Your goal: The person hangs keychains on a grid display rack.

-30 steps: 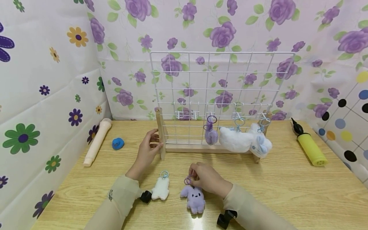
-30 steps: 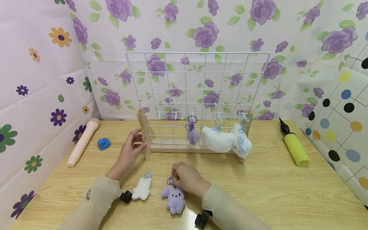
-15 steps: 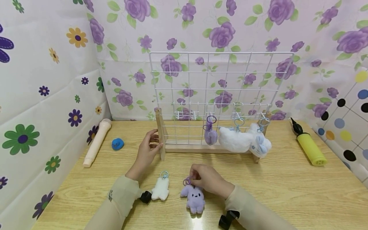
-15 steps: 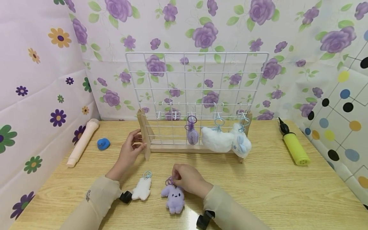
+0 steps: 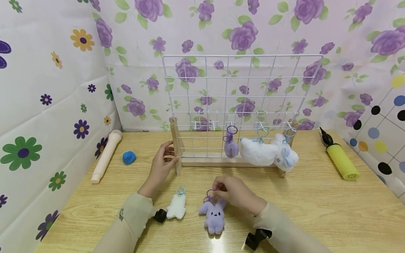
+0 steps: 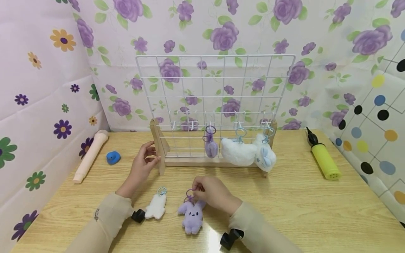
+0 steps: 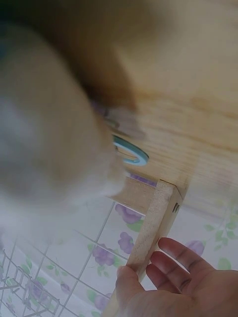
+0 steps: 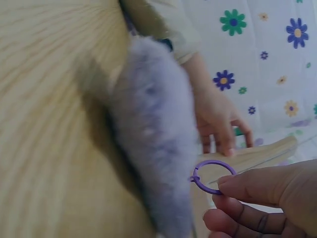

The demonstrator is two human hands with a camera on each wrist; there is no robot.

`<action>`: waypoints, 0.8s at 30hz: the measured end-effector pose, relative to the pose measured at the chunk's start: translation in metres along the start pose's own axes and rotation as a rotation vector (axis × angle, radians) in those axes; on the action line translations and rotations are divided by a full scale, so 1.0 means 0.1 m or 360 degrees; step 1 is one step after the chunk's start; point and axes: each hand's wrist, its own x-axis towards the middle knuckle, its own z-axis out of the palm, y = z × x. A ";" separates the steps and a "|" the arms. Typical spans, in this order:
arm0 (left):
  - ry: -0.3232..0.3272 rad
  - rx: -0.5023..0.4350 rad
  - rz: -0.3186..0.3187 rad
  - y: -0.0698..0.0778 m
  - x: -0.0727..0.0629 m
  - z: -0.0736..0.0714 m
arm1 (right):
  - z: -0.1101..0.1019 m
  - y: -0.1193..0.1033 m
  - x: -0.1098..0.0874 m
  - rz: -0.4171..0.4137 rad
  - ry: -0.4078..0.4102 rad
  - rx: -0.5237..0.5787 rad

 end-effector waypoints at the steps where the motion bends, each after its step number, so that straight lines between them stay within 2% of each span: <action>1: 0.0001 0.0003 0.0005 0.00 0.00 0.00 | -0.02 -0.01 -0.01 0.0000 0.0015 0.0000; 10: -0.0014 0.0001 -0.0001 0.01 0.02 0.00 | -0.20 -0.08 -0.09 -0.0084 0.0104 0.0090; 24: -0.0012 0.0000 -0.0040 0.01 0.00 -0.01 | -0.44 -0.20 -0.13 -0.0187 0.0147 0.0009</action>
